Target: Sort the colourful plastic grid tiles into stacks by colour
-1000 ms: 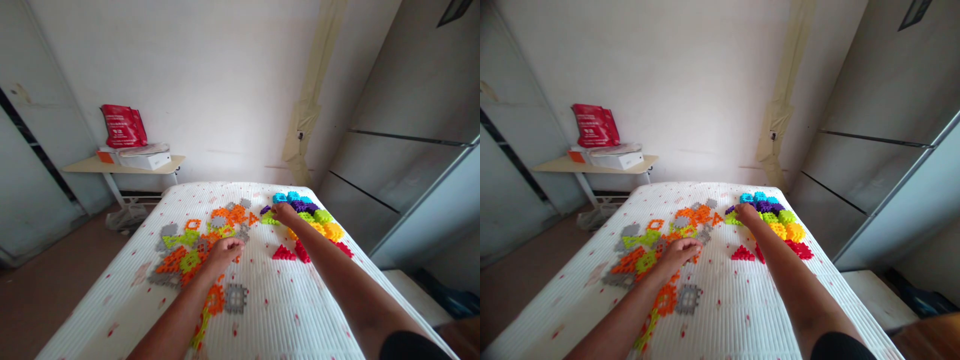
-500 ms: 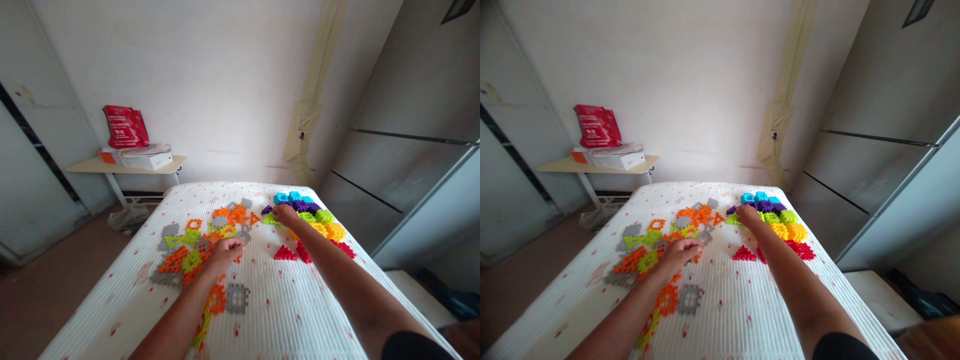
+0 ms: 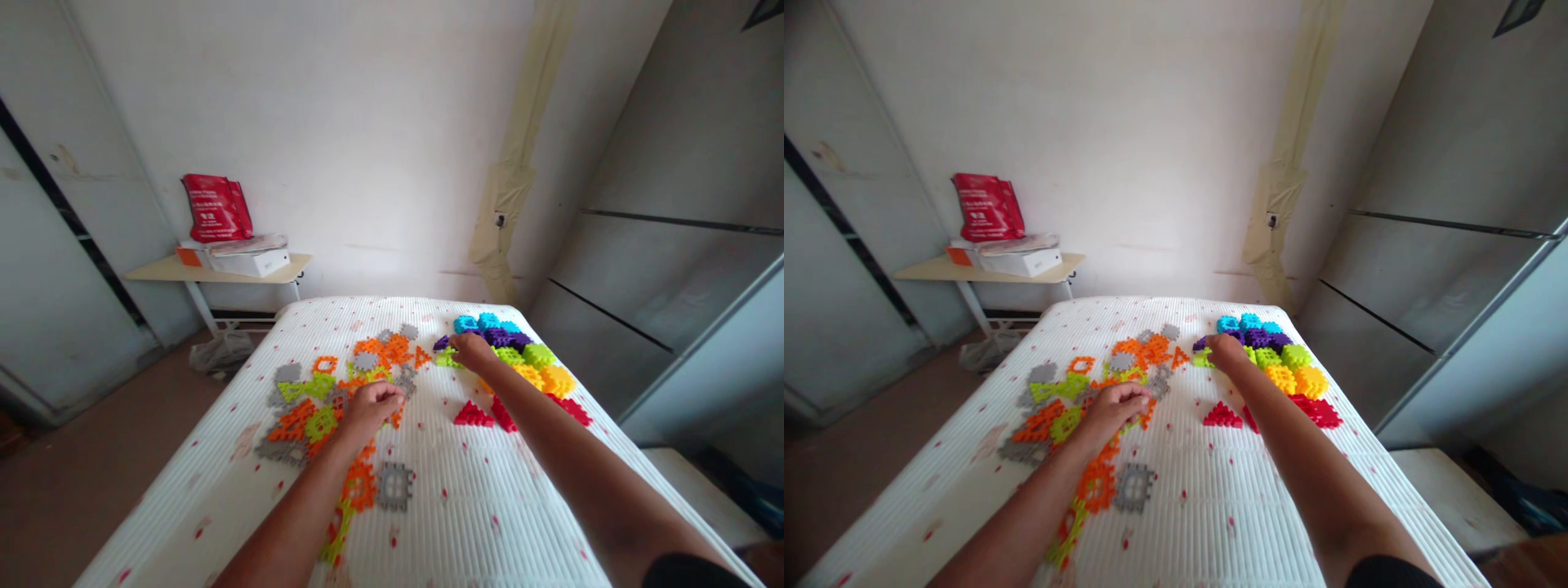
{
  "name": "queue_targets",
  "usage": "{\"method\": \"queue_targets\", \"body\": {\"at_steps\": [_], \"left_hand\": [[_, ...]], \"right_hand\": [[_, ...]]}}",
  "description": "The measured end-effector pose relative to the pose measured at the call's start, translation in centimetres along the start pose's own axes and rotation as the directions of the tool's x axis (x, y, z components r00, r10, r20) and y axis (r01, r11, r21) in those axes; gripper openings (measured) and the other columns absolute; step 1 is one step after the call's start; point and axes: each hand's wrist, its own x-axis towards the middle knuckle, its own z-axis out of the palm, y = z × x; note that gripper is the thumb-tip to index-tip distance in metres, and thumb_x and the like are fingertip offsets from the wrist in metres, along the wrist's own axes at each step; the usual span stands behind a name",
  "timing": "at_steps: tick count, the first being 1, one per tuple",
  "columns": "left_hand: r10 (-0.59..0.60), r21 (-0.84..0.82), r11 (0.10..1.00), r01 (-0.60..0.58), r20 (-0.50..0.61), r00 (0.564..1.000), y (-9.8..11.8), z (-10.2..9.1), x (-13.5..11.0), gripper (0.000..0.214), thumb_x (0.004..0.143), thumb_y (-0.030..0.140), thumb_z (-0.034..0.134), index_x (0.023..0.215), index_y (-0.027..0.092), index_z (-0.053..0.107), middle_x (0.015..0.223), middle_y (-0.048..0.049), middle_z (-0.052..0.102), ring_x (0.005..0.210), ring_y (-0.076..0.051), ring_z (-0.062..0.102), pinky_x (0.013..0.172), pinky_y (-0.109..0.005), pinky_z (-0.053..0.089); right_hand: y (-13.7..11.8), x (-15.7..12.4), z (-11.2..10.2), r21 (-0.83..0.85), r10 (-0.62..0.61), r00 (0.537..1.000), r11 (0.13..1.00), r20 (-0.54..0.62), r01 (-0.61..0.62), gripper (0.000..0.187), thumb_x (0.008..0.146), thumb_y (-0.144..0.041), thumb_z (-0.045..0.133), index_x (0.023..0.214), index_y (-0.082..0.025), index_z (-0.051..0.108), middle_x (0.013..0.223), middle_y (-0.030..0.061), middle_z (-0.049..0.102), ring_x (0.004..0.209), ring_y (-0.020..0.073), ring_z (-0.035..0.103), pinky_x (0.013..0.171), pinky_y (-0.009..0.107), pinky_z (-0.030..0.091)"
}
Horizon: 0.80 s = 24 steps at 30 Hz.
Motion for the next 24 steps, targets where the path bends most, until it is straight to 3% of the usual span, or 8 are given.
{"method": "queue_targets", "body": {"at_steps": [3,5,7,10,13,18,24], "left_hand": [[0.109,0.101,0.991,-0.092,-0.174,0.979,0.3,-1.7,0.3,0.026,0.07,0.034,0.053,0.084,0.016,0.066,0.062,0.0003,0.061,0.056,-0.013,0.053,0.056,-0.024,0.042],[0.212,0.287,0.95,-0.126,-0.292,0.933,0.1,-3.1,0.6,0.022,0.072,0.03,0.05,0.081,0.018,0.067,0.073,-0.0028,0.067,0.07,-0.016,0.059,0.068,-0.027,0.045],[0.306,0.506,0.856,-0.106,-0.33,0.893,-0.4,-4.2,1.0,0.022,0.074,0.024,0.048,0.08,0.018,0.068,0.084,-0.0051,0.069,0.081,-0.019,0.061,0.078,-0.029,0.044],[0.381,0.74,0.67,-0.063,-0.27,0.884,-1.4,-5.2,1.3,0.027,0.075,0.017,0.045,0.086,0.019,0.07,0.094,-0.0075,0.069,0.093,-0.021,0.06,0.088,-0.031,0.041],[0.374,0.825,0.563,-0.047,-0.203,0.905,-2.1,-5.1,1.5,0.031,0.076,0.015,0.045,0.095,0.018,0.069,0.101,-0.0088,0.069,0.1,-0.023,0.058,0.092,-0.033,0.039],[0.301,0.865,0.501,-0.003,-0.172,0.938,-2.7,-4.7,1.6,0.034,0.08,0.017,0.043,0.105,0.019,0.066,0.109,-0.0081,0.067,0.104,-0.022,0.057,0.093,-0.032,0.038],[0.279,0.884,0.468,0.012,-0.161,0.947,-2.5,-4.5,1.4,0.035,0.081,0.017,0.042,0.107,0.02,0.065,0.109,-0.0058,0.067,0.103,-0.022,0.057,0.092,-0.032,0.04]], "right_hand": [[-1.3,-0.4,-0.8,0.032,-0.053,0.998,0.998,-0.026,0.054,0.031,0.079,-0.017,0.056,0.109,-0.016,0.063,0.104,0.0084,0.067,0.095,0.0197,0.062,0.079,0.023,0.043],[-2.7,-0.8,-1.1,0.079,-0.114,0.993,0.99,-0.039,0.117,0.028,0.08,-0.019,0.055,0.107,-0.018,0.064,0.103,0.0059,0.068,0.094,0.0175,0.062,0.079,0.021,0.042],[-4.3,-1.4,-1.1,0.138,-0.171,0.984,0.975,-0.057,0.177,0.026,0.081,-0.02,0.055,0.104,-0.019,0.065,0.1,0.0047,0.069,0.091,0.0168,0.063,0.078,0.021,0.043],[-7.3,-2.2,-0.6,0.198,-0.201,0.977,0.957,-0.077,0.213,0.025,0.082,-0.023,0.054,0.104,-0.021,0.065,0.101,0.0045,0.069,0.089,0.0172,0.063,0.075,0.023,0.044],[-10.4,-2.5,0.5,0.198,-0.176,0.981,0.962,-0.082,0.189,0.025,0.083,-0.03,0.055,0.105,-0.023,0.064,0.101,0.0051,0.068,0.091,0.0185,0.063,0.074,0.025,0.045],[-13.9,-2.1,2.5,0.117,-0.115,0.989,0.985,-0.093,0.126,0.038,0.079,-0.048,0.058,0.104,-0.019,0.06,0.098,0.0106,0.066,0.095,0.0237,0.06,0.071,0.031,0.048],[-15.1,-1.8,3.5,0.079,-0.091,0.992,0.992,-0.083,0.097,0.033,0.081,-0.044,0.055,0.1,-0.018,0.06,0.096,0.0098,0.066,0.092,0.0228,0.06,0.072,0.031,0.048]]}}
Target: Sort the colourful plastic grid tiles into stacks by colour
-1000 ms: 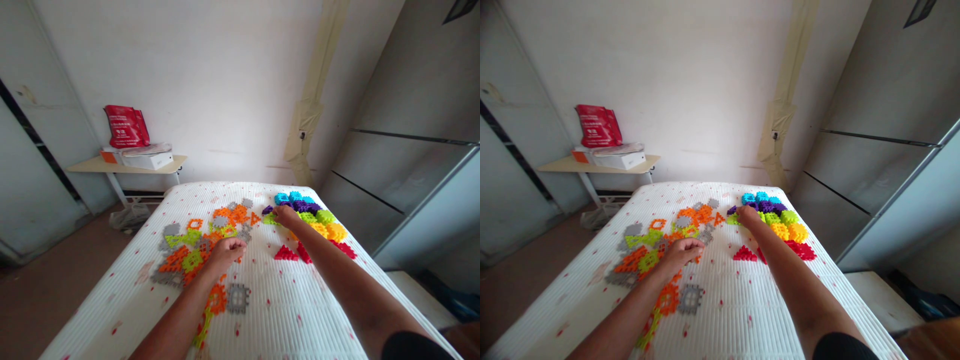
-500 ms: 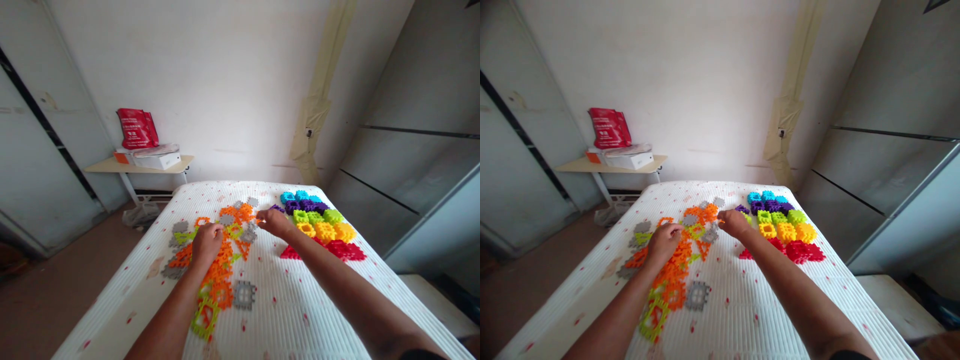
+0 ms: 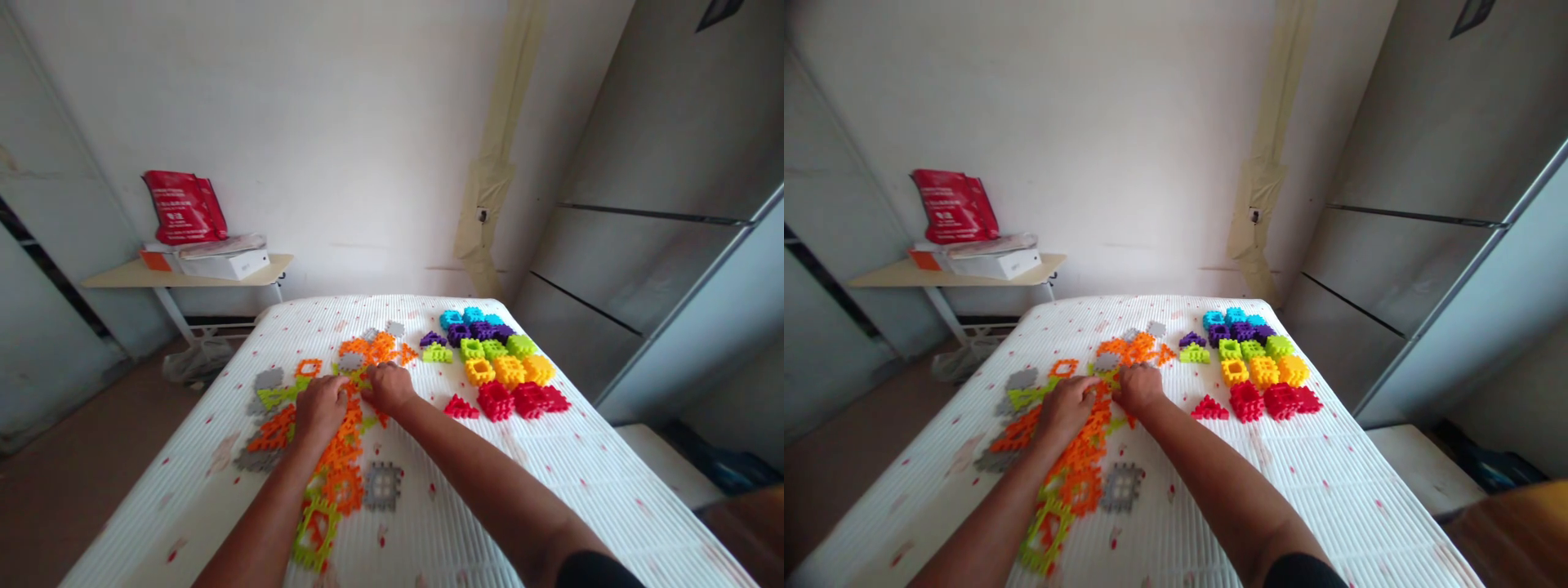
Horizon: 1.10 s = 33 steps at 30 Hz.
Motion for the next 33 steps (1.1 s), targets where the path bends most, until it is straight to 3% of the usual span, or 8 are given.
{"method": "queue_targets", "body": {"at_steps": [5,9,14,16,19,28,31,33], "left_hand": [[0.001,-0.058,0.998,-0.004,-0.048,0.999,0.1,0.1,0.0,0.034,0.079,0.016,0.043,0.104,0.018,0.067,0.107,-0.0081,0.068,0.102,-0.024,0.058,0.092,-0.036,0.04],[-0.019,-0.337,0.941,-0.024,-0.124,0.992,0.3,0.1,0.2,0.034,0.077,0.017,0.045,0.103,0.015,0.067,0.106,-0.0101,0.068,0.103,-0.023,0.058,0.094,-0.035,0.04],[-0.186,-0.81,0.579,0.096,-0.017,0.982,1.5,-1.1,0.0,0.035,0.073,0.034,0.055,0.098,0.014,0.068,0.1,-0.0087,0.069,0.094,-0.022,0.062,0.085,-0.032,0.046],[-0.201,-0.893,0.424,0.149,0.068,0.977,2.0,-1.7,-0.2,0.038,0.068,0.039,0.061,0.095,0.014,0.069,0.094,-0.0077,0.07,0.089,-0.022,0.063,0.08,-0.031,0.047],[-0.201,-0.931,0.299,0.208,0.152,0.968,2.6,-2.1,-0.4,0.042,0.06,0.043,0.068,0.09,0.013,0.07,0.081,-0.0058,0.07,0.076,-0.019,0.062,0.069,-0.028,0.046],[-0.007,-0.917,0.308,0.253,0.263,0.965,2.9,-2.2,-0.8,0.03,0.059,0.037,0.072,0.077,0.013,0.07,0.057,0.0021,0.057,0.055,-0.009,0.048,0.054,-0.021,0.035],[-0.016,-0.912,0.327,0.249,0.258,0.966,3.0,-2.3,-0.9,0.029,0.059,0.039,0.071,0.072,0.012,0.069,0.053,0.0025,0.054,0.051,-0.009,0.045,0.051,-0.021,0.032],[-0.073,-0.906,0.327,0.27,0.26,0.963,3.0,-2.1,-0.9,0.031,0.059,0.041,0.071,0.071,0.012,0.068,0.052,0.0024,0.053,0.05,-0.009,0.045,0.049,-0.021,0.031]], "right_hand": [[0.4,-0.3,-0.5,0.043,0.009,1.0,0.999,-0.006,-0.009,0.032,0.08,-0.042,0.054,0.1,-0.019,0.063,0.096,0.0099,0.067,0.091,0.0226,0.061,0.073,0.031,0.047],[1.9,-0.7,-2.3,0.367,0.013,1.0,0.93,0.026,-0.021,0.033,0.078,-0.04,0.055,0.102,-0.021,0.065,0.096,0.0063,0.067,0.088,0.0212,0.061,0.073,0.029,0.044],[4.0,-1.7,-4.1,0.94,-0.189,0.967,0.327,0.17,-0.101,0.029,0.076,-0.033,0.046,0.088,-0.016,0.066,0.068,0.0002,0.061,0.058,0.0107,0.051,0.051,0.02,0.035],[4.6,-2.1,-4.2,0.981,-0.293,0.937,0.101,0.191,-0.168,0.031,0.074,-0.035,0.044,0.085,-0.015,0.064,0.061,-0.0007,0.056,0.052,0.0093,0.046,0.046,0.019,0.031],[5.0,-2.4,-4.0,0.96,-0.436,0.873,-0.067,0.216,-0.271,0.033,0.072,-0.041,0.044,0.08,-0.014,0.062,0.062,0.0011,0.057,0.052,0.0092,0.045,0.044,0.018,0.027],[5.4,-2.8,-3.2,0.924,-0.504,0.81,-0.057,0.3,-0.378,0.042,0.074,-0.052,0.041,0.077,-0.014,0.059,0.057,0.0015,0.057,0.046,0.009,0.042,0.042,0.019,0.026],[5.4,-3.0,-3.3,0.961,-0.32,0.906,0.08,0.278,-0.266,0.042,0.079,-0.052,0.041,0.08,-0.015,0.059,0.058,-0.0001,0.055,0.047,0.0088,0.042,0.044,0.02,0.029],[5.2,-3.2,-3.6,0.956,-0.084,0.99,0.281,0.115,-0.088,0.033,0.078,-0.047,0.051,0.085,-0.016,0.06,0.068,0.001,0.058,0.054,0.0097,0.047,0.05,0.021,0.036]]}}
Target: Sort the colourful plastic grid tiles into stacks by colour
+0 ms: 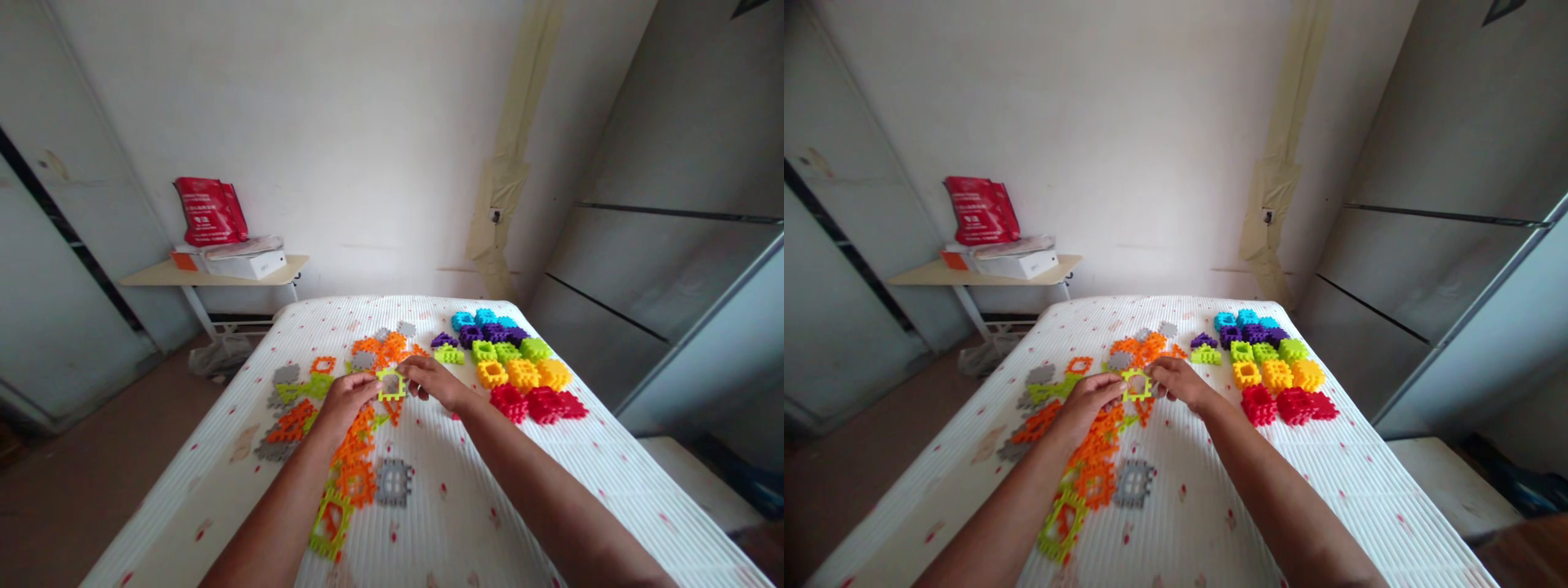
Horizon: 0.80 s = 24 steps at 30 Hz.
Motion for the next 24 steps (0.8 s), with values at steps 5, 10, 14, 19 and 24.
{"method": "queue_targets", "body": {"at_steps": [5,10,14,19,24], "left_hand": [[-0.055,-0.023,0.998,0.054,-0.061,0.997,-0.3,0.2,0.1,0.032,0.059,0.043,0.069,0.068,0.013,0.065,0.052,0.0029,0.053,0.047,-0.007,0.043,0.047,-0.021,0.028],[-0.068,-0.044,0.997,0.066,-0.046,0.997,-0.3,0.7,0.0,0.028,0.06,0.041,0.069,0.065,0.014,0.063,0.051,0.0038,0.051,0.046,-0.007,0.041,0.047,-0.021,0.027],[-0.046,-0.068,0.997,0.044,-0.03,0.998,-0.4,1.0,-0.1,0.027,0.062,0.04,0.069,0.063,0.014,0.062,0.05,0.0038,0.05,0.046,-0.007,0.041,0.047,-0.021,0.027],[-0.056,-0.117,0.992,0.054,-0.015,0.998,-0.4,1.5,-0.2,0.028,0.06,0.04,0.071,0.063,0.014,0.062,0.05,0.0035,0.051,0.046,-0.007,0.041,0.046,-0.021,0.027],[-0.074,-0.165,0.984,0.071,-0.013,0.997,-0.5,2.1,-0.4,0.029,0.059,0.04,0.072,0.066,0.013,0.064,0.051,0.0029,0.052,0.047,-0.007,0.042,0.046,-0.02,0.028]], "right_hand": [[-1.2,-1.3,0.8,-0.642,-0.441,0.893,0.711,-0.088,0.287,0.037,0.072,-0.027,0.068,0.107,-0.02,0.059,0.108,0.0072,0.061,0.095,0.0195,0.054,0.082,0.033,0.043],[-2.0,-2.1,1.8,-0.826,-0.444,0.889,0.456,0.11,0.331,0.038,0.076,-0.023,0.064,0.113,-0.019,0.055,0.112,0.0095,0.06,0.104,0.0225,0.05,0.086,0.035,0.043],[-2.3,-2.3,1.7,-0.866,-0.456,0.866,0.327,0.206,0.378,0.035,0.078,-0.024,0.062,0.112,-0.016,0.054,0.109,0.0112,0.06,0.099,0.0237,0.051,0.085,0.036,0.042],[-2.6,-2.9,1.1,-0.89,-0.447,0.864,0.261,0.232,0.374,0.03,0.083,-0.026,0.058,0.111,-0.016,0.054,0.109,0.0115,0.06,0.098,0.0233,0.051,0.083,0.035,0.041],[-2.9,-3.7,0.2,-0.91,-0.432,0.871,0.218,0.234,0.353,0.031,0.084,-0.029,0.056,0.113,-0.018,0.054,0.12,0.0107,0.056,0.102,0.0231,0.052,0.085,0.036,0.041]]}}
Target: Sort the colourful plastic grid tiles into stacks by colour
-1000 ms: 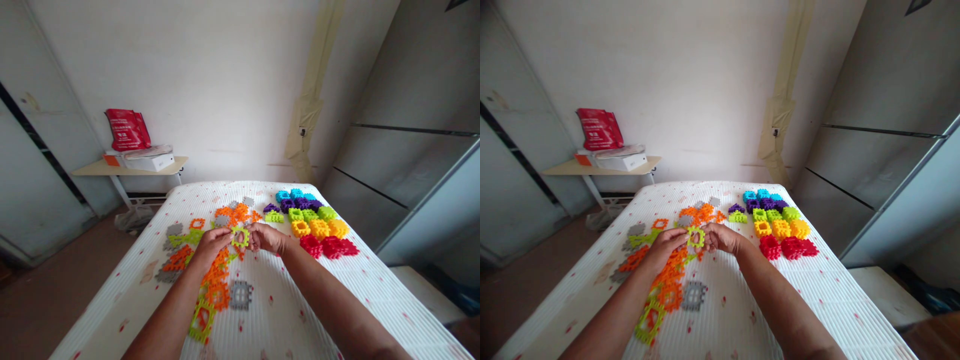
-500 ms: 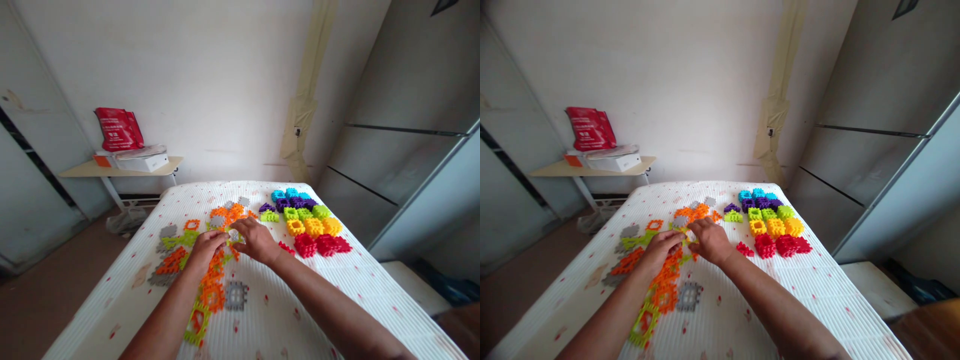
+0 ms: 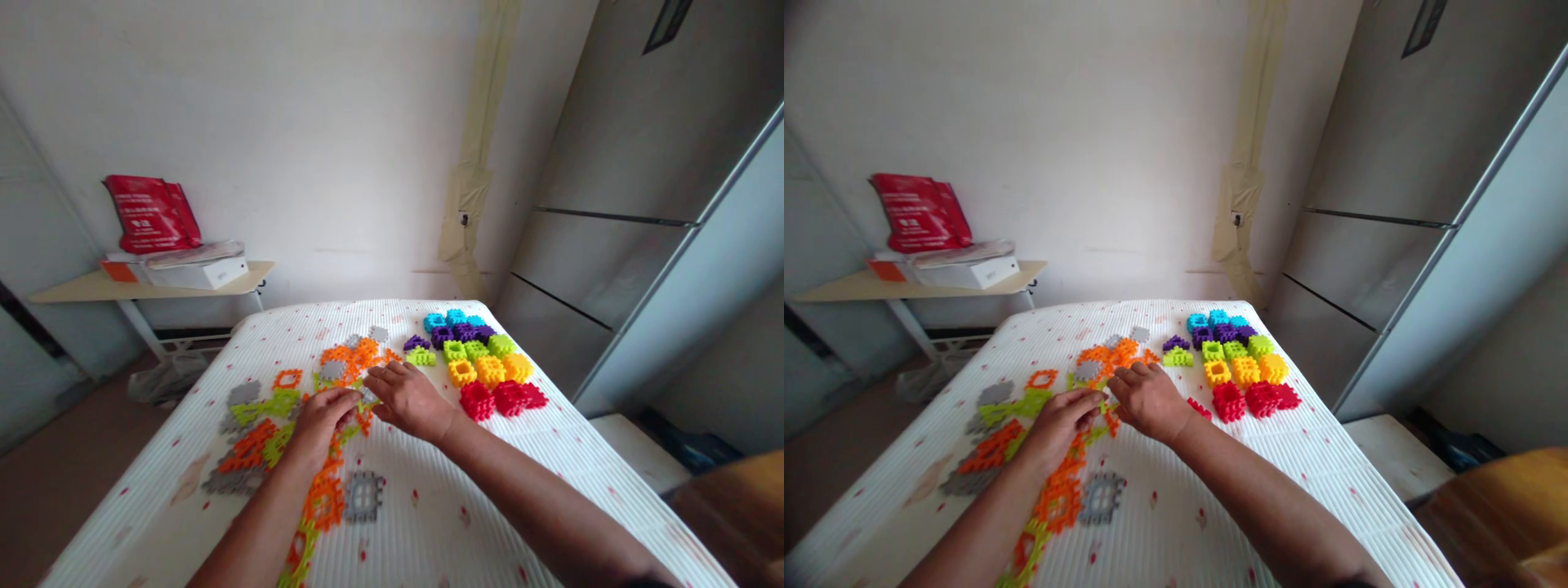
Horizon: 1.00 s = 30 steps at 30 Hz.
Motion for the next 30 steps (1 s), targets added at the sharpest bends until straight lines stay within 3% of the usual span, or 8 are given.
{"method": "queue_targets", "body": {"at_steps": [3,9,11,14,18,21,24,30], "left_hand": [[-0.003,-0.042,0.999,0.003,0.004,1.0,-0.1,0.3,-0.1,0.029,0.059,0.039,0.073,0.067,0.013,0.064,0.052,0.0027,0.053,0.047,-0.006,0.042,0.046,-0.02,0.028],[-0.046,-0.052,0.998,0.047,0.031,0.998,-0.3,0.5,-0.1,0.032,0.057,0.041,0.074,0.07,0.013,0.064,0.054,0.0032,0.054,0.047,-0.006,0.043,0.046,-0.019,0.028],[-0.039,-0.038,0.999,0.04,0.019,0.999,-0.3,0.5,-0.1,0.036,0.058,0.044,0.073,0.077,0.014,0.066,0.057,0.0029,0.056,0.047,-0.006,0.043,0.045,-0.019,0.028],[-0.002,-0.04,0.999,0.002,0.004,1.0,-0.2,0.3,0.0,0.039,0.06,0.046,0.071,0.083,0.014,0.067,0.057,0.0036,0.055,0.046,-0.006,0.042,0.045,-0.019,0.028],[0.013,-0.035,0.999,-0.013,-0.007,1.0,-0.3,0.2,0.1,0.039,0.058,0.046,0.072,0.079,0.013,0.067,0.054,0.0035,0.054,0.045,-0.007,0.041,0.043,-0.02,0.027],[0.015,-0.031,0.999,-0.015,0.002,1.0,-0.7,0.1,0.3,0.039,0.059,0.046,0.071,0.08,0.013,0.067,0.055,0.003,0.055,0.045,-0.007,0.042,0.044,-0.02,0.028],[0.012,-0.026,1.0,-0.011,0.016,1.0,-1.1,-0.1,0.4,0.038,0.062,0.046,0.07,0.082,0.013,0.067,0.058,0.0029,0.054,0.047,-0.006,0.043,0.044,-0.019,0.029],[0.003,-0.016,1.0,-0.004,-0.006,1.0,-1.0,-0.2,0.4,0.04,0.061,0.047,0.071,0.082,0.013,0.067,0.059,0.0024,0.055,0.048,-0.007,0.043,0.045,-0.019,0.03]], "right_hand": [[0.5,-0.5,-0.1,0.04,-0.004,0.999,0.999,-0.031,0.005,0.035,0.084,-0.03,0.057,0.116,-0.017,0.053,0.126,0.0112,0.053,0.107,0.0228,0.052,0.09,0.036,0.041],[1.9,-1.1,0.3,0.218,-0.043,0.996,0.974,-0.077,0.059,0.034,0.085,-0.035,0.057,0.115,-0.019,0.057,0.117,0.011,0.06,0.105,0.0214,0.055,0.091,0.036,0.041],[3.3,-1.4,0.3,0.289,0.018,0.995,0.957,-0.1,0.012,0.036,0.083,-0.035,0.059,0.115,-0.02,0.057,0.113,0.0101,0.062,0.104,0.0212,0.056,0.09,0.036,0.041],[7.1,-2.2,-0.3,0.353,0.254,0.961,0.914,-0.11,-0.201,0.037,0.078,-0.032,0.065,0.112,-0.019,0.06,0.109,0.0095,0.064,0.101,0.0213,0.058,0.087,0.033,0.043],[13.5,-3.8,-1.4,0.219,0.514,0.858,0.836,0.009,-0.503,0.035,0.076,-0.028,0.066,0.109,-0.017,0.064,0.095,0.0083,0.069,0.083,0.02,0.062,0.075,0.028,0.045],[17.1,-4.9,-1.6,0.056,0.6,0.795,0.794,0.09,-0.606,0.035,0.074,-0.03,0.067,0.107,-0.02,0.065,0.092,0.0056,0.07,0.079,0.0194,0.062,0.071,0.026,0.044],[18.9,-5.6,-1.3,-0.043,0.598,0.789,0.8,0.141,-0.599,0.033,0.073,-0.03,0.068,0.104,-0.022,0.067,0.096,0.0059,0.07,0.084,0.0209,0.062,0.074,0.027,0.044],[19.9,-5.9,-0.2,-0.038,0.582,0.797,0.811,0.159,-0.584,0.032,0.071,-0.033,0.07,0.101,-0.023,0.069,0.096,0.0056,0.07,0.085,0.0208,0.062,0.077,0.027,0.044]]}}
